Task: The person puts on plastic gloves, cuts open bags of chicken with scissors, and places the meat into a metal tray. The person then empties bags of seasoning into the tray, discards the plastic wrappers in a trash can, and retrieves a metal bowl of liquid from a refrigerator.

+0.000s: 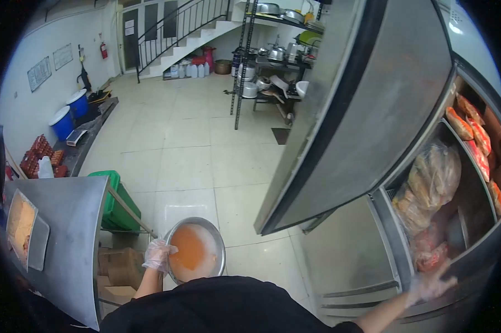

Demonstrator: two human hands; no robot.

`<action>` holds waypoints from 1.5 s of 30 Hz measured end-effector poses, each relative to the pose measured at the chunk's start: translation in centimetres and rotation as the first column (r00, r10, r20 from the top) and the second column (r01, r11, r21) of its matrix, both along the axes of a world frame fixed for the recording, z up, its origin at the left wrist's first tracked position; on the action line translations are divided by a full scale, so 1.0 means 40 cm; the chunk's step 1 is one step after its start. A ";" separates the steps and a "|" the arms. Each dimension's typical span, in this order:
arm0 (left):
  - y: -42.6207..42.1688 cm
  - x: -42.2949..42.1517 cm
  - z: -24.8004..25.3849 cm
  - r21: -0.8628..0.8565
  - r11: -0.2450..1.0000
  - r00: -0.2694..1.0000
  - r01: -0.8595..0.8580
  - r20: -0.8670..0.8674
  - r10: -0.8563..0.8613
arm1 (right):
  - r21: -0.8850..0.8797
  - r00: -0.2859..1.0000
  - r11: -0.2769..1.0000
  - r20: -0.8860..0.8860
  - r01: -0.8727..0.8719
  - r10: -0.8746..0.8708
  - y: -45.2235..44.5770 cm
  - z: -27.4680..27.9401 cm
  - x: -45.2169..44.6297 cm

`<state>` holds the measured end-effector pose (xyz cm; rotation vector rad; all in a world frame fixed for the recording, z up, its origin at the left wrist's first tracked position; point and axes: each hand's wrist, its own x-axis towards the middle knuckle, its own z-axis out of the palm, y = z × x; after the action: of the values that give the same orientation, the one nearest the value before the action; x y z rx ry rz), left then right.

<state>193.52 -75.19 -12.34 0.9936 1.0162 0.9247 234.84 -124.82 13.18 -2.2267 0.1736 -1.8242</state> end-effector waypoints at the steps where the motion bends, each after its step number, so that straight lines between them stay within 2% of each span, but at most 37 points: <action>1: 0.017 -0.019 -0.005 -0.006 0.999 0.998 -0.037 -0.050 0.037 | 0.032 0.956 0.956 0.026 -0.292 0.291 0.120 0.006 -0.020; 3: 0.035 -0.049 0.036 -0.007 0.996 0.994 -0.093 -0.053 0.093 | 0.072 0.708 0.705 0.022 -0.705 0.706 0.346 0.020 -0.098; 5: 0.057 -0.092 0.053 0.015 0.990 0.988 -0.137 -0.069 0.138 | 0.015 0.344 0.345 -0.028 -0.939 0.938 0.527 0.036 -0.210; 6: 0.078 -0.105 0.055 0.039 0.987 0.985 -0.154 -0.077 0.156 | -0.045 0.140 0.137 -0.077 -0.990 0.987 0.592 0.045 -0.265; 8: 0.109 -0.120 0.066 0.083 0.982 0.982 -0.172 -0.068 0.178 | -0.201 -0.178 -0.234 -0.261 -0.951 0.949 0.710 0.059 -0.357; 9: 0.109 -0.117 0.074 0.100 0.980 0.982 -0.175 -0.057 0.181 | -0.229 -0.278 -0.365 -0.336 -0.903 0.900 0.776 0.059 -0.394; 10: 0.105 -0.114 0.077 0.111 0.978 0.982 -0.178 -0.047 0.184 | -0.224 -0.341 -0.441 -0.374 -0.869 0.862 0.855 0.049 -0.426; 11: 0.109 -0.115 0.048 0.128 0.972 0.980 -0.197 0.005 0.197 | -0.188 -0.364 -0.461 -0.391 -0.867 0.845 0.945 0.032 -0.457; 13: 0.081 -0.111 0.056 0.066 0.974 0.976 -0.216 0.008 0.216 | 0.052 -0.441 -0.439 -0.064 -0.897 0.895 1.074 -0.089 -0.426; 14: 0.072 -0.109 0.063 0.034 0.973 0.974 -0.228 0.018 0.228 | 0.165 -0.435 -0.446 0.102 -0.879 0.895 1.119 -0.135 -0.410; 17: 0.051 -0.119 0.044 0.017 0.971 0.962 -0.239 0.140 0.234 | 0.323 -0.266 -0.416 0.420 -0.850 0.868 1.116 -0.189 -0.325; 19: 0.032 -0.126 0.039 -0.037 0.969 0.937 -0.245 0.249 0.247 | 0.408 -0.264 -0.473 0.470 -0.781 0.842 1.078 -0.178 -0.329; 20: 0.026 -0.125 0.028 -0.003 0.974 0.957 -0.226 0.189 0.222 | 0.453 -0.251 -0.493 0.494 -0.743 0.832 1.052 -0.186 -0.331; 21: 0.029 -0.123 0.017 0.035 0.979 0.973 -0.199 0.126 0.193 | 0.520 -0.212 -0.441 0.441 -0.732 0.872 1.027 -0.213 -0.323; 23: 0.033 -0.100 0.025 0.072 0.982 0.985 -0.174 0.003 0.174 | 0.518 -0.172 -0.381 0.405 -0.766 0.898 0.966 -0.181 -0.360; 24: 0.040 -0.091 0.019 0.083 0.982 0.986 -0.168 0.029 0.167 | 0.517 -0.146 -0.343 0.383 -0.785 0.912 0.925 -0.159 -0.374; 26: 0.062 -0.068 -0.015 0.097 0.984 0.986 -0.150 0.086 0.141 | 0.502 -0.246 -0.387 0.325 -0.774 0.913 0.841 -0.138 -0.377; 27: 0.086 -0.058 -0.037 0.093 0.990 0.994 -0.110 -0.009 0.112 | 0.498 -0.292 -0.403 0.287 -0.768 0.912 0.807 -0.139 -0.375; 29: 0.122 -0.037 -0.074 0.071 0.997 0.978 -0.031 -0.203 0.045 | 0.397 -0.314 -0.347 0.147 -0.850 0.938 0.748 -0.158 -0.371; 30: 0.110 0.000 -0.030 0.092 0.996 0.965 0.020 -0.262 0.005 | 0.345 -0.316 -0.321 0.073 -0.882 0.946 0.717 -0.165 -0.367; 32: 0.082 0.082 0.100 0.141 0.983 0.924 0.119 -0.378 -0.058 | 0.310 -0.238 -0.186 -0.140 -0.932 0.961 0.639 -0.171 -0.350; 33: 0.074 0.112 0.098 0.181 0.977 0.961 0.110 -0.269 -0.059 | 0.281 -0.197 -0.125 -0.245 -0.952 0.949 0.602 -0.167 -0.341; 36: 0.081 0.201 0.060 0.169 0.975 0.981 0.142 -0.157 -0.116 | 0.038 -0.150 -0.151 -0.488 -0.988 0.860 0.513 -0.112 -0.337; 39: 0.025 0.304 0.102 0.155 0.970 0.978 0.188 0.056 -0.199 | 0.104 -0.336 -0.321 -0.378 -0.941 0.863 0.446 -0.102 -0.316; 40: -0.002 0.340 0.113 0.161 0.966 0.966 0.200 0.129 -0.222 | 0.111 -0.335 -0.316 -0.368 -0.942 0.868 0.415 -0.101 -0.304; 43: -0.044 0.429 0.091 0.231 0.930 0.927 0.288 0.175 -0.330 | 0.147 -0.340 -0.307 -0.371 -0.940 0.864 0.309 -0.082 -0.291; 45: -0.147 0.496 0.151 0.213 0.951 0.943 0.223 0.200 -0.266 | 0.130 -0.403 -0.383 -0.200 -0.914 0.893 0.250 -0.113 -0.252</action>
<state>213.35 -81.07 -6.30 1.1155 0.6040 0.9120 224.75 -114.81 8.66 -1.2837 -1.4681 -0.3634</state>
